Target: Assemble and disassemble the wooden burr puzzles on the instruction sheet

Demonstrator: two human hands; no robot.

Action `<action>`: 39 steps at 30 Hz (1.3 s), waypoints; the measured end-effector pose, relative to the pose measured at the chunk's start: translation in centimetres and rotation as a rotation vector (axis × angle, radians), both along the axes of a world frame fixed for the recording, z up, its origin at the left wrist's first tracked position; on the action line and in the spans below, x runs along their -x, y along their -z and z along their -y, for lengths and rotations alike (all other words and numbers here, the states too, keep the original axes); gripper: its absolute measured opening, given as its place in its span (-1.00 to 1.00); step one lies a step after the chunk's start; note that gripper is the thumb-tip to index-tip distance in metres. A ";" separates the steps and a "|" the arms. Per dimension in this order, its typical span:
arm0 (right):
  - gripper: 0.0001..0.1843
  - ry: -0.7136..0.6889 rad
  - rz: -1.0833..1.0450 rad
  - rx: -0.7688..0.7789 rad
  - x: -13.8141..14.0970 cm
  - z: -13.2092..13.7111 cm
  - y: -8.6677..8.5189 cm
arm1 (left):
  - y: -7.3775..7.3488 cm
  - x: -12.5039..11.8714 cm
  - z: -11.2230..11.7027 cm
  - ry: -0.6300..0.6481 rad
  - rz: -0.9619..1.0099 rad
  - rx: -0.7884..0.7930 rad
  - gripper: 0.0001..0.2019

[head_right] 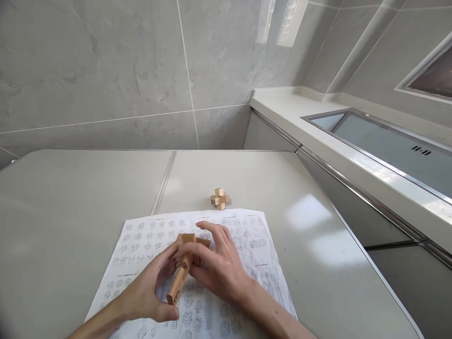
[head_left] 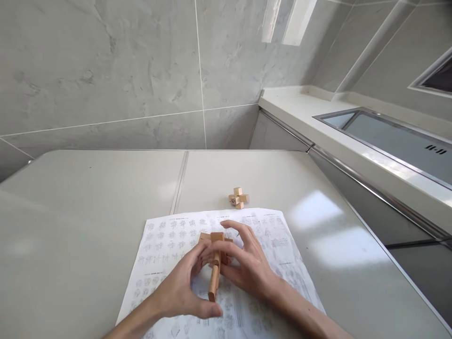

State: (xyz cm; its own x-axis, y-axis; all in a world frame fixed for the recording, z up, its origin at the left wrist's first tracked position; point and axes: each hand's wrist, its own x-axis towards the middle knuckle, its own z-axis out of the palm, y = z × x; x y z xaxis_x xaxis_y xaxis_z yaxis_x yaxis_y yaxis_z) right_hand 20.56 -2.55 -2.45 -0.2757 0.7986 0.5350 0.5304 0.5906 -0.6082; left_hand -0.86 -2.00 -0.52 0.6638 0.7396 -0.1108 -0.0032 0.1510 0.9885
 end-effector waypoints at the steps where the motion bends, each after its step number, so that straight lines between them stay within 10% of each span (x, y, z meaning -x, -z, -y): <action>1: -0.58 0.000 0.001 0.001 -0.1 -0.1 0.0 | 0.0 0.0 0.0 0.000 0.004 -0.009 -0.09; 23: -0.70 -0.014 -0.055 -0.016 -0.2 0.8 0.1 | 0.8 1.2 0.4 0.077 -0.077 0.100 0.33; 29: -0.56 -0.069 -0.128 0.084 -0.3 0.6 0.4 | -0.1 0.5 -0.1 0.079 -0.047 0.101 0.11; 35: -0.88 -0.193 -0.275 0.336 -0.6 0.2 -0.3 | -1.1 -0.1 -0.1 0.064 -0.079 0.207 -0.38; 39: -0.65 -0.245 -0.436 0.435 -0.8 0.0 -1.1 | -1.6 -0.2 -0.1 0.052 -0.103 0.149 -0.58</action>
State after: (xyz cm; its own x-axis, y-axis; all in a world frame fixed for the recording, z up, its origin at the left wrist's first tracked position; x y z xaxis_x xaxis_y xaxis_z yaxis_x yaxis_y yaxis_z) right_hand 21.33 -2.53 -1.36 -0.3077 0.9088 0.2818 0.0632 0.3150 -0.9470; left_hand -0.64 -1.91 1.03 0.6802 0.6750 -0.2860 0.1081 0.2935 0.9498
